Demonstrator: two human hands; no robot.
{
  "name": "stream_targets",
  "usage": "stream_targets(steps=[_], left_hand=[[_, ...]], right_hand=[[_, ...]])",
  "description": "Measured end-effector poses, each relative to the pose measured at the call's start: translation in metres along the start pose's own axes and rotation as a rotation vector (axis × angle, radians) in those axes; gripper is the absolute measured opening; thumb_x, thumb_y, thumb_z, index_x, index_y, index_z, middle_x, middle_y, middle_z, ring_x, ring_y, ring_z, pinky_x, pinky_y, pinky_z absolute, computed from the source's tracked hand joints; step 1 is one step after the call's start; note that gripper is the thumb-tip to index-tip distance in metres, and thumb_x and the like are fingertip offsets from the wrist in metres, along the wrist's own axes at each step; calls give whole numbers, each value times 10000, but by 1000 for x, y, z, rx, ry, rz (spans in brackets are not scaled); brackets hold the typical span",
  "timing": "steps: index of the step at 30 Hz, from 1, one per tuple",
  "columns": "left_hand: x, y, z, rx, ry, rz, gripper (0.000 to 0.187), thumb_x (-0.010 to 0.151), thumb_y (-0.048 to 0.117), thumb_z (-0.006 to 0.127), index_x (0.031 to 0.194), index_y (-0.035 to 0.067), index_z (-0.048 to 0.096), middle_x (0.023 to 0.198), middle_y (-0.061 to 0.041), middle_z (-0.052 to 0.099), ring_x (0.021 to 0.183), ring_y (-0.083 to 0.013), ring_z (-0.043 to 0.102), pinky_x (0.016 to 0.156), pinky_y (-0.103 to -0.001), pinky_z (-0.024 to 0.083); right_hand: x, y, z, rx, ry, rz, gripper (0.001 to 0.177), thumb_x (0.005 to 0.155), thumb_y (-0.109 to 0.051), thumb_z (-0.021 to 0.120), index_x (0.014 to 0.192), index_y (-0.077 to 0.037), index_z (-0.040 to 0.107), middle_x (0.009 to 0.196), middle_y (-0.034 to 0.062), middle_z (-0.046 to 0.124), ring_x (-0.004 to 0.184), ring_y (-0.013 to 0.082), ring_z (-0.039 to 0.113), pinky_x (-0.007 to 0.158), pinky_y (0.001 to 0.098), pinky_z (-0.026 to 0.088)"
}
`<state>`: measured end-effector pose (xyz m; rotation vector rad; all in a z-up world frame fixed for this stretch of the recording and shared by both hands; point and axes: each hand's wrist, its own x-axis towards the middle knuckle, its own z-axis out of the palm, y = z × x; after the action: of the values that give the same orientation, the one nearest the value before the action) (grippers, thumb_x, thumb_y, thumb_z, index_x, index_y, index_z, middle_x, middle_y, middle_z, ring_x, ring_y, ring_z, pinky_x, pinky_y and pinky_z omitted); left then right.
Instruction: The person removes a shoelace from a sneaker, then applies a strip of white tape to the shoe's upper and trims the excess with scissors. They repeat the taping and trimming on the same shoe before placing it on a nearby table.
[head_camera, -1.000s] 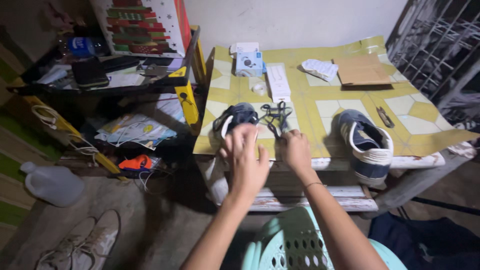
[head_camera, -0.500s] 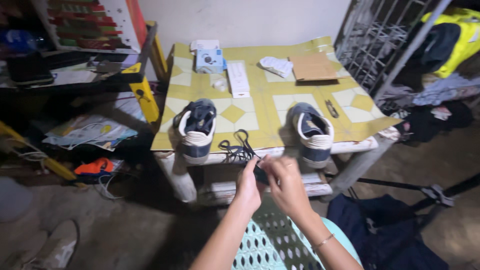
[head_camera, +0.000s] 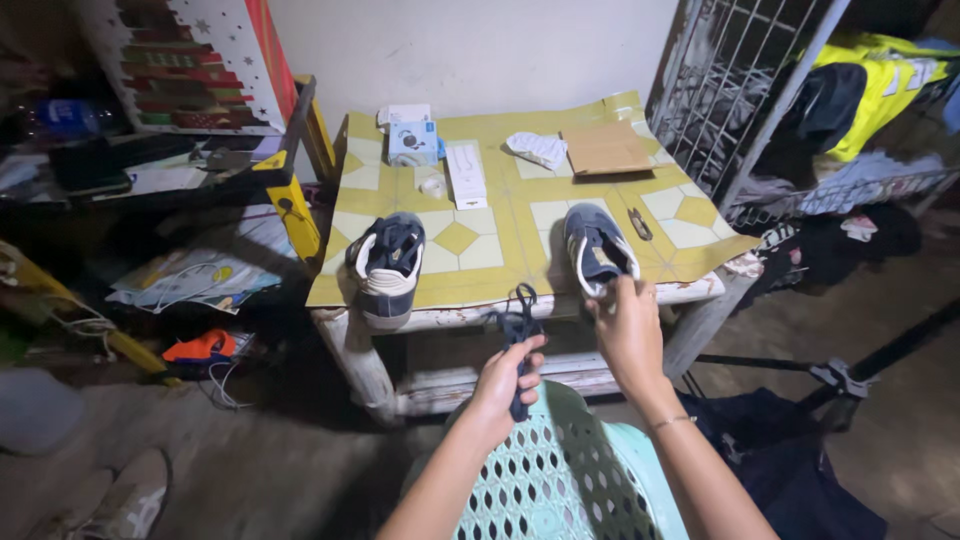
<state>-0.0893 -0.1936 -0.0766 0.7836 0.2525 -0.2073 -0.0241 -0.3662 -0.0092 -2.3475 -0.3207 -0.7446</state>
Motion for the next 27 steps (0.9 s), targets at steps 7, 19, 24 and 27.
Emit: stream_targets(steps=[7, 19, 24, 27], left_hand=[[-53, -7, -8, 32, 3, 9, 325, 992, 243, 588, 1235, 32, 630, 835, 23, 543, 566, -34, 410, 461, -214, 318], [-141, -54, -9, 937, 157, 534, 299, 1031, 318, 570, 1180, 91, 694, 696, -8, 640, 622, -99, 575, 594, -296, 486], [-187, -65, -6, 1096, 179, 563, 303, 1043, 316, 539, 1063, 46, 674, 735, -22, 688, 686, -111, 662, 666, -321, 526], [-207, -68, -2, 1058, 97, 577, 336, 1073, 300, 529, 1020, 11, 691, 780, -29, 710, 730, -108, 672, 696, -318, 537]], right_hand=[[-59, -3, -34, 78, 72, -18, 264, 829, -97, 796, 912, -12, 559, 896, 191, 632, 833, 412, 641, 699, 505, 487], [-211, -63, -131, 125, -139, 158, 233, 718, -172, 838, 831, -102, 647, 855, 69, 718, 838, 289, 700, 688, 411, 545], [-269, -79, -134, 126, -9, -95, 302, 638, -189, 869, 838, -113, 655, 898, 71, 681, 976, 323, 637, 704, 423, 537], [-296, -87, -136, 176, -143, -66, 267, 682, -199, 880, 849, -117, 690, 838, 53, 681, 879, 300, 631, 702, 415, 525]])
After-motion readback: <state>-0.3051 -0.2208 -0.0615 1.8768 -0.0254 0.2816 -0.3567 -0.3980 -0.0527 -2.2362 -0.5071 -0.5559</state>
